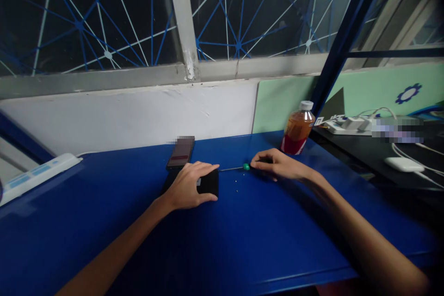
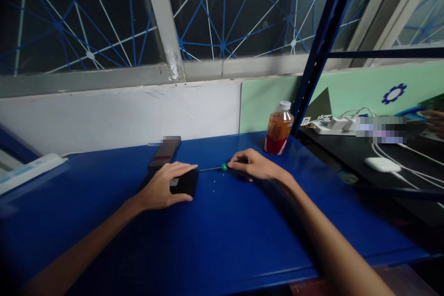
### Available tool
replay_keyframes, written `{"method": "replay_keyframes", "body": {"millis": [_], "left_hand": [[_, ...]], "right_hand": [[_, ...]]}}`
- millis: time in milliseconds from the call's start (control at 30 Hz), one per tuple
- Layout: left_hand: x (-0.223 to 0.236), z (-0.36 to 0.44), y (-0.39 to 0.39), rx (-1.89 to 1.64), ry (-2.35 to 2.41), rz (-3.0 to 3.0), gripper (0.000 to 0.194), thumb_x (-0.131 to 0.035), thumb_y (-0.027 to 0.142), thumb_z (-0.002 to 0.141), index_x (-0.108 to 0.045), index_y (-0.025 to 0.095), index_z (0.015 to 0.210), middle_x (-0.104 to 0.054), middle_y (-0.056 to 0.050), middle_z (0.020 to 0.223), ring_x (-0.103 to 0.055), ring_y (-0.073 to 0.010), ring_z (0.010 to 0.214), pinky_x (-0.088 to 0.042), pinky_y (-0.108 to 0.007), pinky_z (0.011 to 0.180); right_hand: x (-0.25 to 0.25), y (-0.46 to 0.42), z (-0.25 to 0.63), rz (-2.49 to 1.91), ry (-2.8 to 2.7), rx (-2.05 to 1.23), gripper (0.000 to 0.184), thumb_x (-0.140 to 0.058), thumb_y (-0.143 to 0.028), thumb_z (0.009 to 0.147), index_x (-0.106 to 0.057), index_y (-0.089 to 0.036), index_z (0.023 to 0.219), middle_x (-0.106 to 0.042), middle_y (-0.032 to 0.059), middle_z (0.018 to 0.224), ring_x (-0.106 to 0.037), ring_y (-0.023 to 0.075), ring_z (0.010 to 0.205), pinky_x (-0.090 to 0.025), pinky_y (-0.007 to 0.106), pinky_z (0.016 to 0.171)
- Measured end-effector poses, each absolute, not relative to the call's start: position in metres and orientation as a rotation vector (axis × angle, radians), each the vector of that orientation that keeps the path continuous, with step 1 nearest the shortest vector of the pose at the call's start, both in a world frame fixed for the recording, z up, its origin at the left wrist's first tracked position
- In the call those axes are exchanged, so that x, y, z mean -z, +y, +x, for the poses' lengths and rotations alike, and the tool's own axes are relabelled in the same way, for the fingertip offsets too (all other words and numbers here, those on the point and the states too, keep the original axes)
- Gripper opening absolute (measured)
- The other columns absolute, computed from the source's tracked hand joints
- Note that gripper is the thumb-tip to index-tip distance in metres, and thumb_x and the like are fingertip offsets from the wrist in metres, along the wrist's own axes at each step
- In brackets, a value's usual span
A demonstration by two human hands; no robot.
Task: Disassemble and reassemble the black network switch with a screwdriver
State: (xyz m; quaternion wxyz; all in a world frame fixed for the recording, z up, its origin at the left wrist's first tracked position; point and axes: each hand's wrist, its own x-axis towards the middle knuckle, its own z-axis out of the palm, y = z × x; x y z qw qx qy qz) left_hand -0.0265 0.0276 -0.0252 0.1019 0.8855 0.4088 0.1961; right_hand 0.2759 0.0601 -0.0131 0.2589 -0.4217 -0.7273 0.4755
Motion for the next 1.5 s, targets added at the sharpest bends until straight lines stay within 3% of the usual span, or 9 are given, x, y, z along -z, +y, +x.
{"method": "replay_keyframes", "body": {"millis": [100,300,433,567,867,1033,1267,1400,1500], "left_hand": [[0.027,-0.026,0.028,-0.550,1.205,2.623,0.074,-0.070,0.056,0.070,-0.046,0.029,0.134,-0.056,-0.008,0.130,-0.050,-0.0317,0.117,-0.037,-0.052,0.097],[0.026,-0.025,0.028,-0.509,1.239,2.623,0.075,-0.067,0.059,0.071,-0.044,0.029,0.136,-0.054,-0.008,0.132,-0.049,-0.0322,0.117,-0.036,-0.052,0.097],[0.024,-0.023,0.026,-0.469,1.250,2.632,0.073,-0.066,0.058,0.072,-0.043,0.030,0.136,-0.054,-0.007,0.131,-0.049,-0.0317,0.115,-0.037,-0.051,0.095],[0.023,-0.022,0.025,-0.451,1.245,2.650,0.074,-0.065,0.057,0.073,-0.041,0.029,0.138,-0.053,-0.008,0.130,-0.049,-0.0310,0.115,-0.037,-0.050,0.095],[0.028,-0.024,0.026,-0.431,1.273,2.678,0.077,-0.061,0.065,0.073,-0.041,0.026,0.138,-0.051,-0.009,0.134,-0.048,-0.0330,0.118,-0.034,-0.053,0.098],[0.028,-0.023,0.027,-0.408,1.291,2.680,0.076,-0.061,0.066,0.073,-0.046,0.023,0.135,-0.052,-0.009,0.133,-0.048,-0.0327,0.118,-0.035,-0.052,0.098],[0.028,-0.023,0.027,-0.394,1.296,2.682,0.074,-0.059,0.066,0.074,-0.047,0.024,0.134,-0.052,-0.009,0.133,-0.048,-0.0324,0.118,-0.035,-0.051,0.098],[0.029,-0.024,0.027,-0.385,1.288,2.677,0.075,-0.057,0.068,0.074,-0.046,0.025,0.135,-0.051,-0.010,0.134,-0.047,-0.0337,0.118,-0.036,-0.053,0.097],[0.028,-0.023,0.027,-0.392,1.273,2.665,0.074,-0.058,0.067,0.074,-0.046,0.027,0.135,-0.051,-0.009,0.133,-0.049,-0.0323,0.116,-0.038,-0.051,0.095]], "right_hand": [[0.017,0.063,0.277,-1.190,-2.125,-1.179,0.022,-0.070,-0.036,0.073,-0.065,-0.017,0.083,-0.057,-0.0011,0.066,-0.046,0.0103,0.052,-0.036,0.022,0.046],[0.026,0.065,0.272,-1.298,-2.289,-0.828,0.027,-0.074,-0.032,0.067,-0.055,-0.019,0.081,-0.050,-0.0046,0.065,-0.042,0.0104,0.058,-0.031,0.022,0.050],[0.026,0.060,0.265,-1.290,-2.325,-0.750,0.034,-0.073,-0.043,0.070,-0.050,-0.020,0.081,-0.049,-0.0051,0.063,-0.040,0.0102,0.056,-0.029,0.023,0.050],[0.024,0.059,0.262,-1.291,-2.322,-0.626,0.036,-0.051,-0.056,0.086,-0.053,-0.020,0.080,-0.053,-0.0025,0.063,-0.042,0.0115,0.055,-0.031,0.025,0.053],[0.030,0.063,0.264,-1.278,-2.428,-0.378,0.036,-0.065,-0.055,0.075,-0.057,-0.019,0.077,-0.058,0.0017,0.076,-0.050,0.0146,0.065,-0.034,0.026,0.057],[0.024,0.054,0.256,-1.292,-2.462,-0.424,0.027,-0.062,-0.046,0.080,-0.055,-0.020,0.084,-0.057,-0.0026,0.064,-0.046,0.0121,0.055,-0.030,0.025,0.053],[0.020,0.053,0.257,-1.300,-2.506,-0.349,0.034,-0.049,-0.052,0.088,-0.064,-0.021,0.084,-0.062,0.0011,0.067,-0.053,0.0143,0.060,-0.032,0.027,0.056],[0.023,0.056,0.259,-1.408,-2.500,-0.277,0.028,-0.067,-0.048,0.074,-0.067,-0.020,0.081,-0.064,0.0034,0.080,-0.057,0.0168,0.069,-0.034,0.026,0.057],[0.023,0.053,0.257,-1.473,-2.484,-0.189,0.021,-0.068,-0.041,0.073,-0.065,-0.021,0.078,-0.063,0.0029,0.085,-0.056,0.0163,0.070,-0.032,0.025,0.055]]}}
